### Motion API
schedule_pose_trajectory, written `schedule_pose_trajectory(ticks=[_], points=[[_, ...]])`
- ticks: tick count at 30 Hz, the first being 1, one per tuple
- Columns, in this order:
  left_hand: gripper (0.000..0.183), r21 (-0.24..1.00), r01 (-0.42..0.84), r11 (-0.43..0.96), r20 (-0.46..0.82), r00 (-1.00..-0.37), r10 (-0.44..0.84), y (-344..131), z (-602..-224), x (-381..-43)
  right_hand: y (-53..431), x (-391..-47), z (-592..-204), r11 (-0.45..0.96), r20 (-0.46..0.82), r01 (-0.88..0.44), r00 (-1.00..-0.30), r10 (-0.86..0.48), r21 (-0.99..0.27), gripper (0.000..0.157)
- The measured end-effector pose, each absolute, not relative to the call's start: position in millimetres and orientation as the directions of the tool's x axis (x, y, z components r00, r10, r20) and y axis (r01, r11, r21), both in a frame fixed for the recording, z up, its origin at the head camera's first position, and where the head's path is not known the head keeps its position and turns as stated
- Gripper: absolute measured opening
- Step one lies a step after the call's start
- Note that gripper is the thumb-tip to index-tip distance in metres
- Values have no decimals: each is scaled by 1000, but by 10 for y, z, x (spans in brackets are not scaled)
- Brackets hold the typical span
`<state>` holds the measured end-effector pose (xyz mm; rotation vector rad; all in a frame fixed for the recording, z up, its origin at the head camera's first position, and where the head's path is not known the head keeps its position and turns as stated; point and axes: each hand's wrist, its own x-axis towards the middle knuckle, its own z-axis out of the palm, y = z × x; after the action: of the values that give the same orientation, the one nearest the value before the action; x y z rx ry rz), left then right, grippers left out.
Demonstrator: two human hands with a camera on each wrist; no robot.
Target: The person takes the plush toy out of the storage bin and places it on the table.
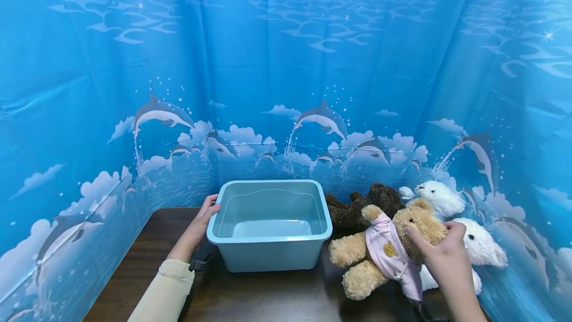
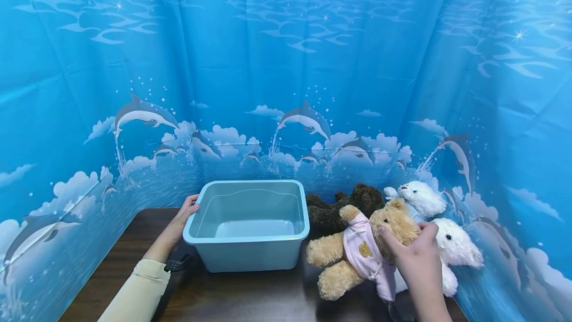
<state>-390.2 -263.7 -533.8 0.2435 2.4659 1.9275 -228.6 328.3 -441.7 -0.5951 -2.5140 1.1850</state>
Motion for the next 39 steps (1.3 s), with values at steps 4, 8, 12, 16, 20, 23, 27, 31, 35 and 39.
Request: schedule_pose_trajectory(ticks=[4, 8, 12, 16, 20, 23, 27, 31, 35, 39], points=[[68, 964, 116, 238, 89, -989, 120, -2663, -5344, -3922, 3240, -2360, -4638, 619, 104, 223, -888, 447, -753, 113], [68, 964, 108, 242, 82, -990, 115, -2672, -5348, -3930, 3230, -2425, -4804, 648, 51, 260, -906, 420, -716, 115], [68, 961, 113, 251, 87, -990, 111, -2682, -5343, -3924, 3182, -2475, -4960, 638, 40, 260, -908, 416, -725, 114], [67, 960, 115, 256, 88, -990, 114, -2697, -5331, -3917, 3113, -2505, -5091, 608, 33, 281, -891, 452, -743, 113], [66, 962, 111, 251, 87, -991, 105, -2726, -5321, -3894, 3068, -2545, -5157, 602, 23, 304, -881, 472, -738, 115], [66, 963, 108, 248, 87, -992, 96, -2744, -5310, -3888, 3069, -2565, -5168, 631, 23, 306, -889, 456, -713, 116], [67, 962, 110, 251, 89, -991, 95, -2761, -5293, -3896, 3094, -2577, -5138, 694, 17, 313, -906, 424, -648, 119], [67, 959, 110, 261, 87, -991, 99, -2777, -5286, -3888, 3072, -2568, -5120, 744, 85, 293, -902, 423, -600, 118], [69, 957, 100, 272, 72, -991, 108, -2784, -5283, -3871, 2996, -2548, -5102, 792, 160, 235, -909, 384, -563, 119], [72, 955, 86, 282, 52, -991, 127, -2789, -5277, -3852, 2971, -2540, -5074, 828, 128, 228, -933, 336, -512, 128]])
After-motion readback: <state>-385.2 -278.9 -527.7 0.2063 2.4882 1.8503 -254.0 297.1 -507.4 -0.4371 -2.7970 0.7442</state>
